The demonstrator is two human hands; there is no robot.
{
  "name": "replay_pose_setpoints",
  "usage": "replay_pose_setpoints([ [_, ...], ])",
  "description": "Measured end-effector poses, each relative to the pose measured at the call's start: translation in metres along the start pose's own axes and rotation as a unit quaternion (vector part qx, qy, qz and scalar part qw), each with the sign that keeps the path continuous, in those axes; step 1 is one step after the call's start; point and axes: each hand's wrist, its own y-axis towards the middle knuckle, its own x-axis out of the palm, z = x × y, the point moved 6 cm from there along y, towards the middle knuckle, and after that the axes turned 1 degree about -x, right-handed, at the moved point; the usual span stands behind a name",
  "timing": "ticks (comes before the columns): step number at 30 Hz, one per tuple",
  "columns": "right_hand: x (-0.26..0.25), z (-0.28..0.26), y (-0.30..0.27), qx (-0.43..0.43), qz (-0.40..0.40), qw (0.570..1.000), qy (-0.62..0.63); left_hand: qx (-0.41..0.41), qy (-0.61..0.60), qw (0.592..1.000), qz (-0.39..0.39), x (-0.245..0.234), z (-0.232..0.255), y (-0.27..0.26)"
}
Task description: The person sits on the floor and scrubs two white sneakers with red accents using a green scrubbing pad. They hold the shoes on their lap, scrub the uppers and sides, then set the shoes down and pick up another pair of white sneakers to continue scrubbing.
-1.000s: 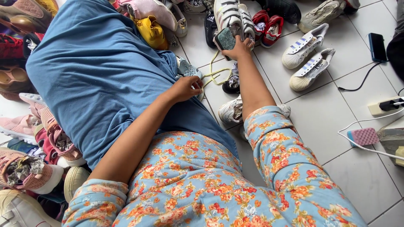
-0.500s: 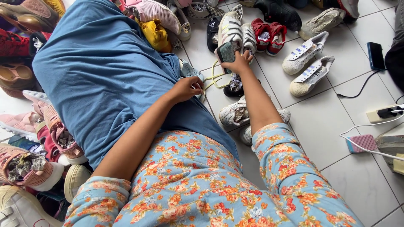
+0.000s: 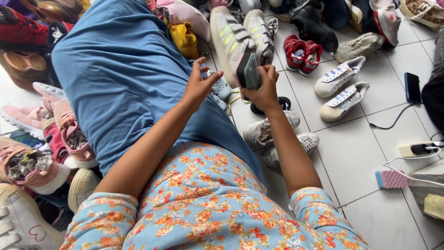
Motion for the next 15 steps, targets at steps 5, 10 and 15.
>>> replay_pose_setpoints([
  [5, 0.027, -0.134, -0.042, -0.092, -0.092, 0.987, 0.092, -0.053, -0.243, 0.967, 0.050, -0.042, 0.010, -0.034],
  [10, 0.084, -0.193, -0.073, -0.124, -0.212, 0.962, 0.120, -0.001, -0.313, 0.940, 0.139, -0.128, -0.019, -0.085],
  [15, 0.110, -0.231, -0.096, -0.189, -0.356, 0.896, 0.186, 0.033, -0.304, 0.942, 0.137, -0.176, -0.057, -0.124],
])
